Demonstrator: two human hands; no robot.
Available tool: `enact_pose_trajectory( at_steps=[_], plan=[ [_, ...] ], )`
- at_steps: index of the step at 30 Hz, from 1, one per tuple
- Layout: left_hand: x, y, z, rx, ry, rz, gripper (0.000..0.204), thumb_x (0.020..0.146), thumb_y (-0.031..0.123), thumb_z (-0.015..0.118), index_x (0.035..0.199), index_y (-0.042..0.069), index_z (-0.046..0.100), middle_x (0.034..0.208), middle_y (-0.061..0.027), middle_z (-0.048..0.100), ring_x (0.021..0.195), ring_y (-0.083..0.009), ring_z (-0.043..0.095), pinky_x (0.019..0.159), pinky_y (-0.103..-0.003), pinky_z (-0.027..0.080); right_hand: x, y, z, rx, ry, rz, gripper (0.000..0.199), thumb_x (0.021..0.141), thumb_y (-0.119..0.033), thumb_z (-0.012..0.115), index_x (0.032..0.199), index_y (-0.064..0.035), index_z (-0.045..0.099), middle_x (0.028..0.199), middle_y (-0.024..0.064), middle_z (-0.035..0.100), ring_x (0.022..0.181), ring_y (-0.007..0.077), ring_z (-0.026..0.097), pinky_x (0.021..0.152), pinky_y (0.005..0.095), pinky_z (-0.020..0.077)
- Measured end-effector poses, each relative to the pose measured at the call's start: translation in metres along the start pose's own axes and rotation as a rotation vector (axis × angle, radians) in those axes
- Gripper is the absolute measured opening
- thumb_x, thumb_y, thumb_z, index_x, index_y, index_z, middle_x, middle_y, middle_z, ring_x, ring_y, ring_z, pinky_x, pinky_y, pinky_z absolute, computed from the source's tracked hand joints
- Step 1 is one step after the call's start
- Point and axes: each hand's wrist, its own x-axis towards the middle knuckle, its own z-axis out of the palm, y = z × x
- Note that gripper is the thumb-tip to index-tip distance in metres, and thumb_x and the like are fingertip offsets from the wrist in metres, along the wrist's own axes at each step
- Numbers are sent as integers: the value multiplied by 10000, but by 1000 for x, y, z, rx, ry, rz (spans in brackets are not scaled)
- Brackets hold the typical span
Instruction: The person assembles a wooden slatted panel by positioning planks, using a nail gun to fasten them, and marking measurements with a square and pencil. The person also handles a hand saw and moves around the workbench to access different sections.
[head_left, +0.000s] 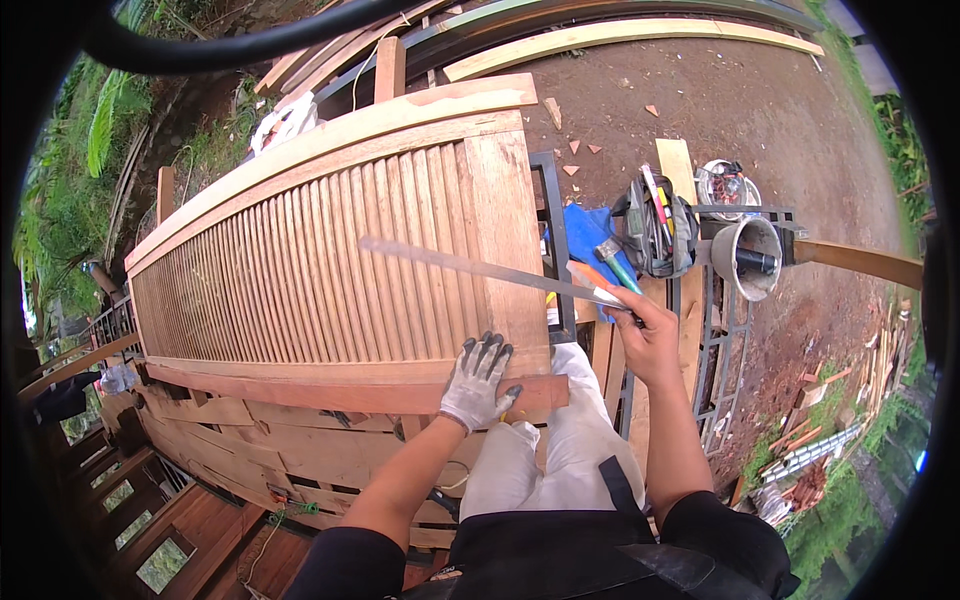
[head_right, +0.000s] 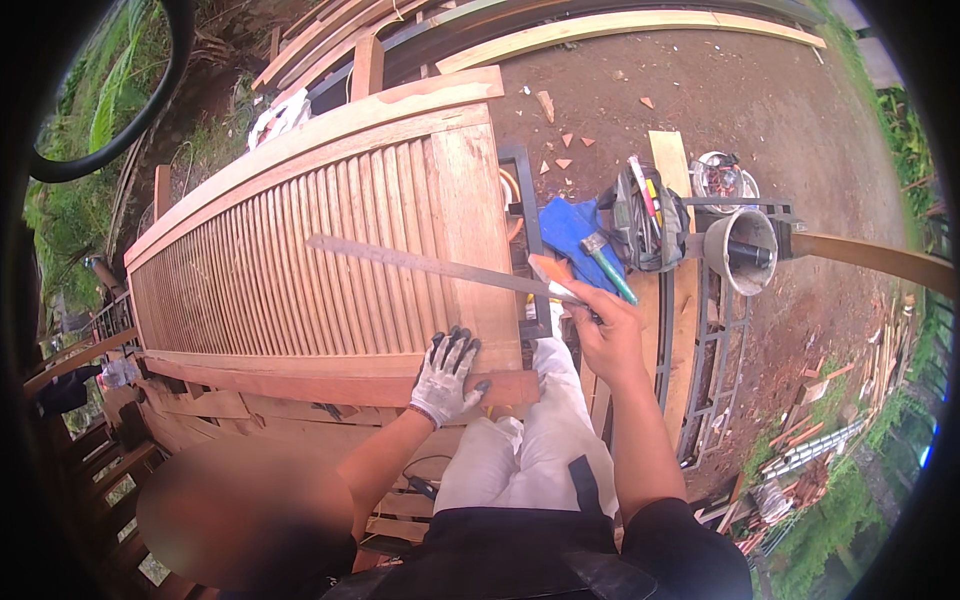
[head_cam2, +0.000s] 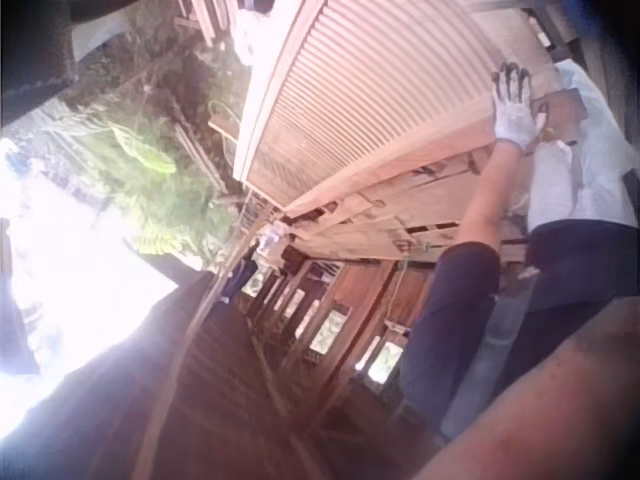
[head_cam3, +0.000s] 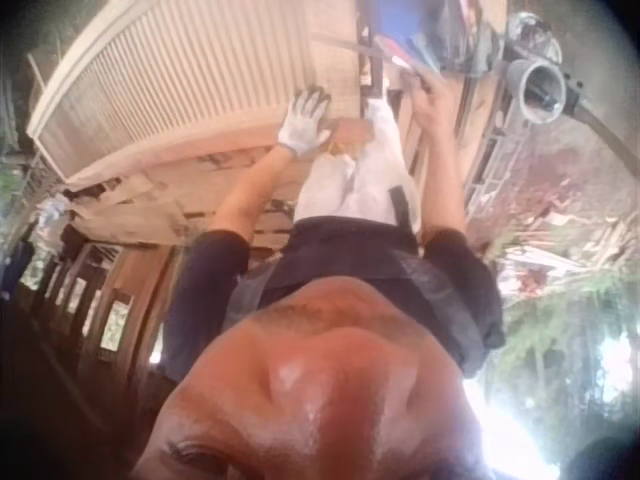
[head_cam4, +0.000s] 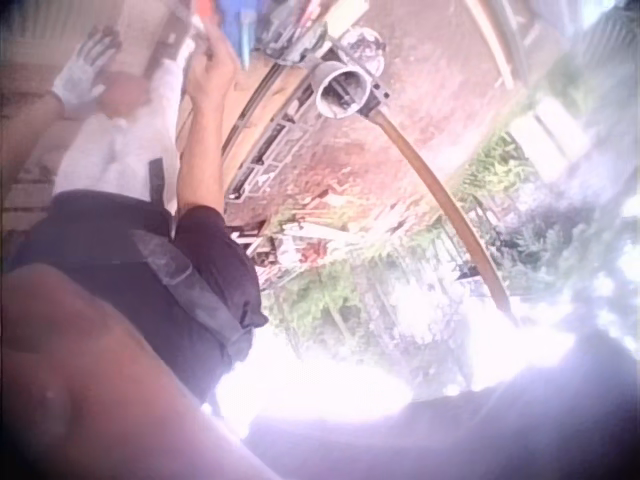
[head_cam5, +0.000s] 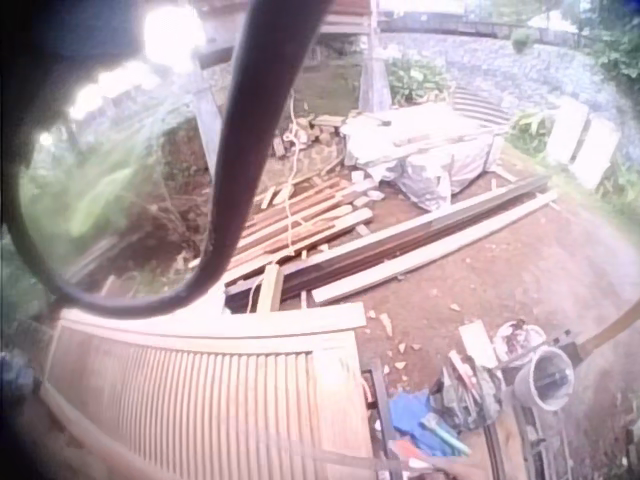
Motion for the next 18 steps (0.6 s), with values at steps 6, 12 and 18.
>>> enact_pose_trajectory(
  at_steps=[6, 12, 18],
  plan=[
    [2, 4, -25, -140, -197, -322, 740, 855, 349, 669, 1457, 0, 418, 1499, -264, 392, 1415, -436, 346, 1183, -557, 243, 110, -1, -15, 91, -125, -224, 275, 769, 124, 598, 982, 5, 726, 918, 110, 705, 812, 197, 677, 696, 285, 515],
    [98, -48, -144, -497, 607, -504, 545, 889, 125, 635, 1393, -21, 488, 1440, -237, 482, 1335, -396, 473, 1142, -477, 340, 187, -4, -9, 174, -428, -349, 255, 712, 121, 558, 899, 8, 690, 950, 112, 685, 892, 241, 671, 791, 328, 520],
    [271, -49, -214, -117, 301, 149, 486, 852, 256, 721, 1268, 31, 609, 1247, -200, 628, 1215, -425, 556, 1043, -484, 435, 242, 0, 24, 388, -659, -301, 331, 696, 115, 502, 938, -3, 696, 970, 77, 678, 956, 220, 648, 867, 335, 505]
  ],
)
